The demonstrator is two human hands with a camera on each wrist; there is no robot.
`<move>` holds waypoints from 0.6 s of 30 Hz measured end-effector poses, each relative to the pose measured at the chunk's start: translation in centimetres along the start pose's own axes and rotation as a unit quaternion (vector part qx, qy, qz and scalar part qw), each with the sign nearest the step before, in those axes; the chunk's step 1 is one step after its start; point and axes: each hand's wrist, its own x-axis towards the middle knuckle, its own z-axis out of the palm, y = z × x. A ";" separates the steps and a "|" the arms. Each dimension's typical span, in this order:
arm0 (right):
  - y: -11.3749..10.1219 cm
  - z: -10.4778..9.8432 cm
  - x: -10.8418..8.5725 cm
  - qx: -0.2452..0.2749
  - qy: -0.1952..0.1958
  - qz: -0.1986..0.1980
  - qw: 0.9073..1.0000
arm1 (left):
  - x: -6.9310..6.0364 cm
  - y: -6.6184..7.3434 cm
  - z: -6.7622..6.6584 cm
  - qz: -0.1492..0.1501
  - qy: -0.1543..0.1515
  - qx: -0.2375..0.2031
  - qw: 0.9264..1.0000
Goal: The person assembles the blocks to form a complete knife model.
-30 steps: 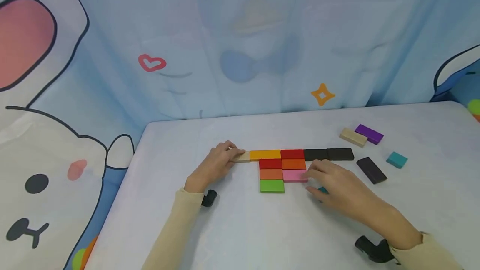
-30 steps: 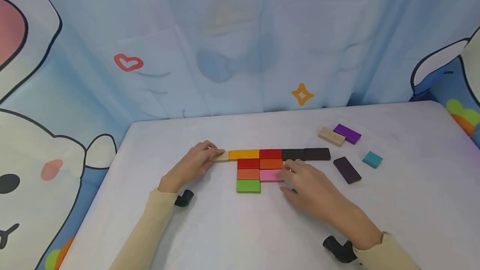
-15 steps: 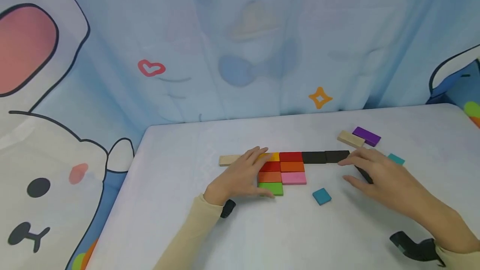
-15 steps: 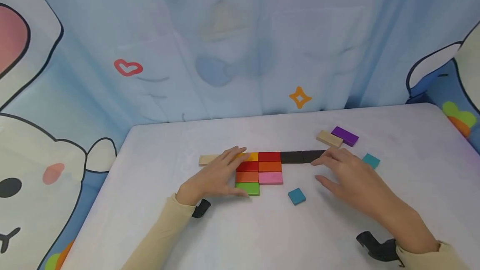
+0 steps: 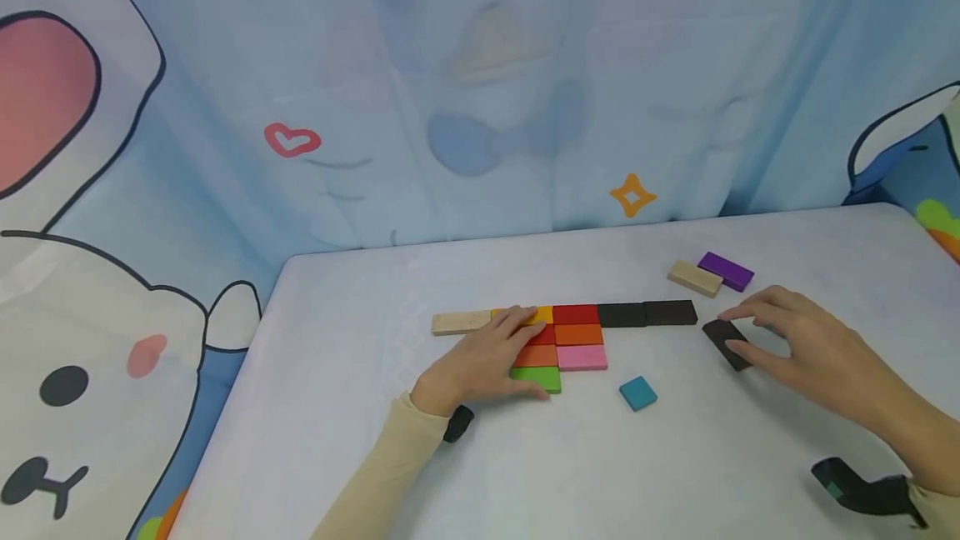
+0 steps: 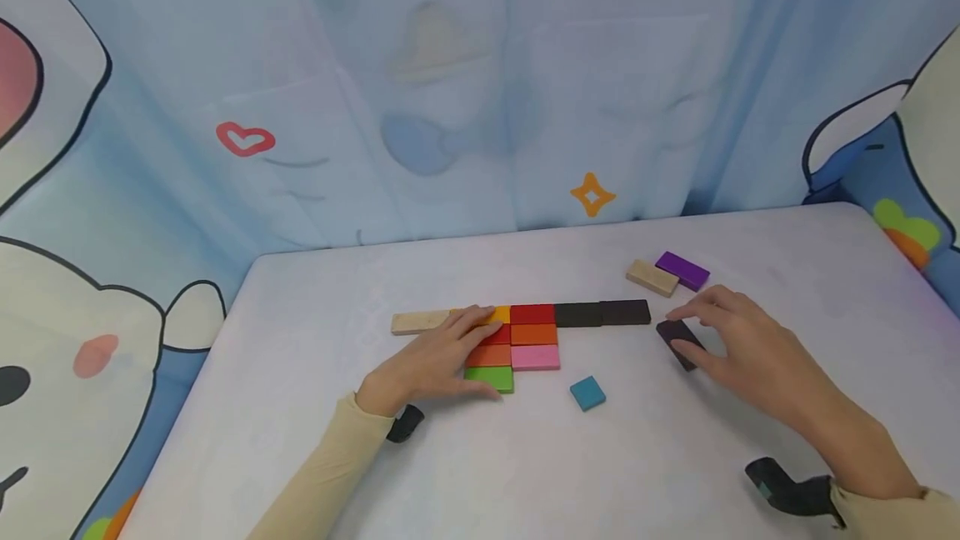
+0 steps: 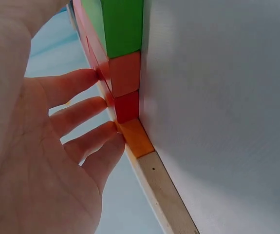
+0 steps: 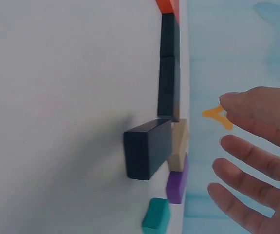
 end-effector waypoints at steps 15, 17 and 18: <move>2.1 2.4 0.7 0.051 -0.090 0.091 0.990 | -0.1 0.2 -0.1 -0.002 -0.006 0.005 1.000; 2.1 2.5 0.9 0.056 -0.101 0.104 0.988 | -0.1 0.2 -0.1 -0.001 -0.006 0.005 1.000; 2.1 2.6 0.9 0.055 -0.106 0.110 0.987 | -0.1 0.2 -0.1 -0.001 -0.006 0.004 1.000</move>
